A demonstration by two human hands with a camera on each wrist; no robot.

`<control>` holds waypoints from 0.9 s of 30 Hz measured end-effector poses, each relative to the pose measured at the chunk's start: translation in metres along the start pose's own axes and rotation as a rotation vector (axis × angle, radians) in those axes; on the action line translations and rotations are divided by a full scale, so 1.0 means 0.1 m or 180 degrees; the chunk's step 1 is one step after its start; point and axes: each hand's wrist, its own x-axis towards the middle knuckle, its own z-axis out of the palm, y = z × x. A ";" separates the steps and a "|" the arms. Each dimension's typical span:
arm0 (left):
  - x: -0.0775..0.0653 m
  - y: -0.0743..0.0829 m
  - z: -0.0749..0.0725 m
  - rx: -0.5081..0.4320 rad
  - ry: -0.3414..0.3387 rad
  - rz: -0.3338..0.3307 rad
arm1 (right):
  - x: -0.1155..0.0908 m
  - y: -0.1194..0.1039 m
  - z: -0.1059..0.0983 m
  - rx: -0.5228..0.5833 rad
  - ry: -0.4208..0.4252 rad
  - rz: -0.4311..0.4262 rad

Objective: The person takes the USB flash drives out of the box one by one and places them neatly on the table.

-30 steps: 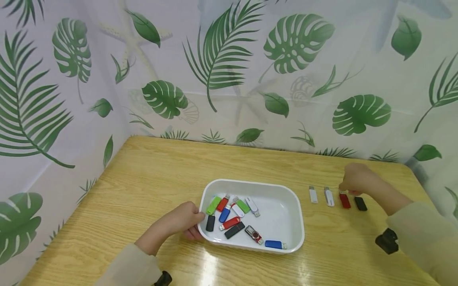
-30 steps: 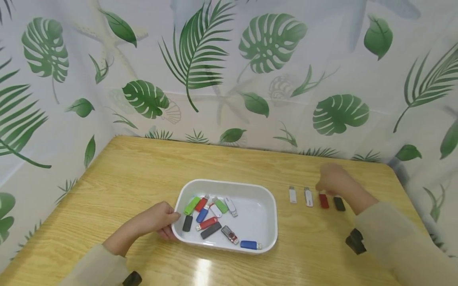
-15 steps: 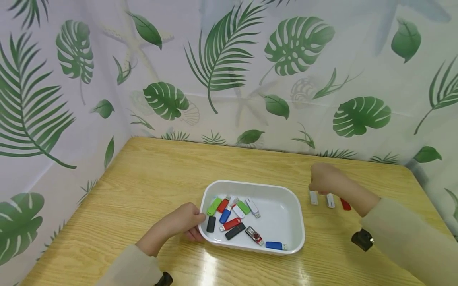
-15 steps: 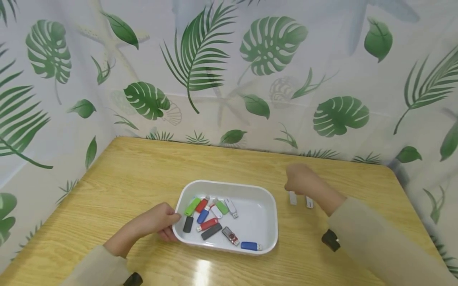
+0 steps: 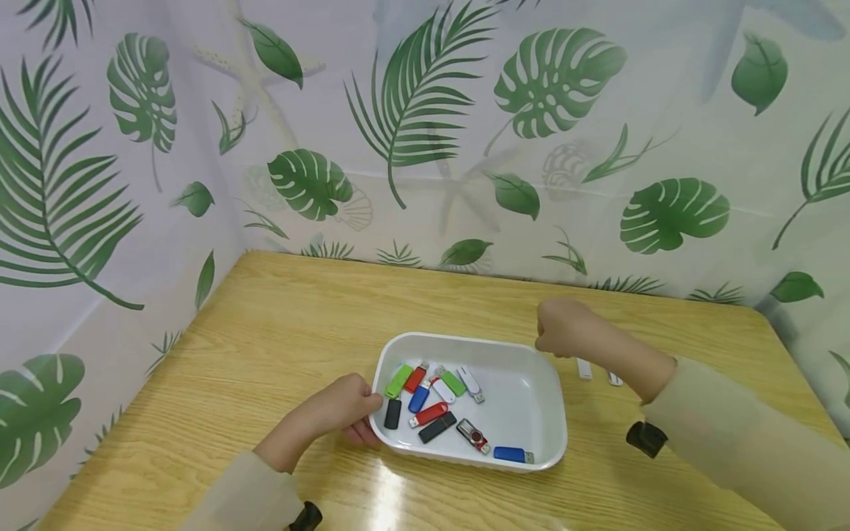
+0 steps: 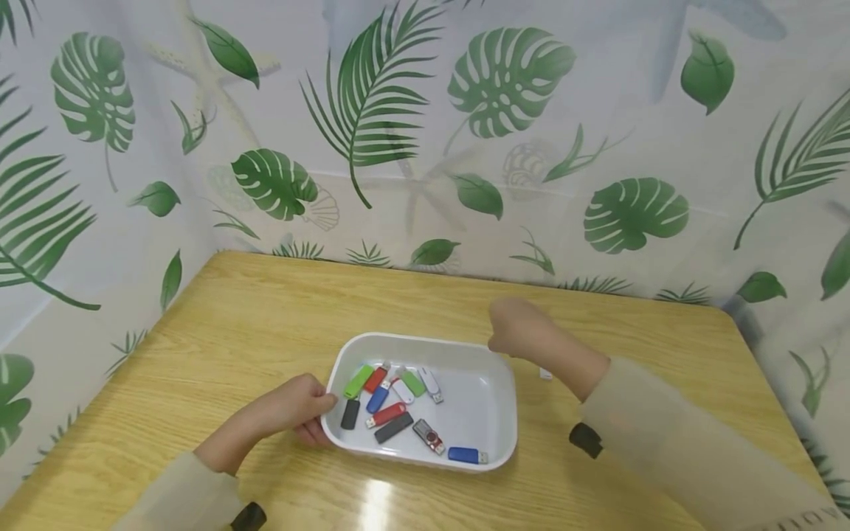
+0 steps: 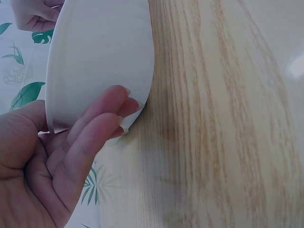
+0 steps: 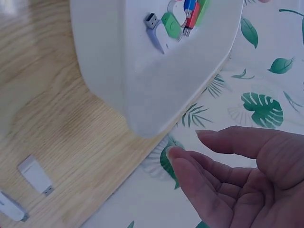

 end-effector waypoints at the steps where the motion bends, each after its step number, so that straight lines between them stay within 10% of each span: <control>1: 0.00 0.00 0.00 0.0000 -0.0007 -0.0001 | 0.01 -0.03 0.00 -0.0008 -0.0026 0.0003; 27: 0.00 0.02 0.02 0.0016 0.0042 -0.0085 | 0.38 -0.89 0.43 -0.1024 -0.0444 -0.0416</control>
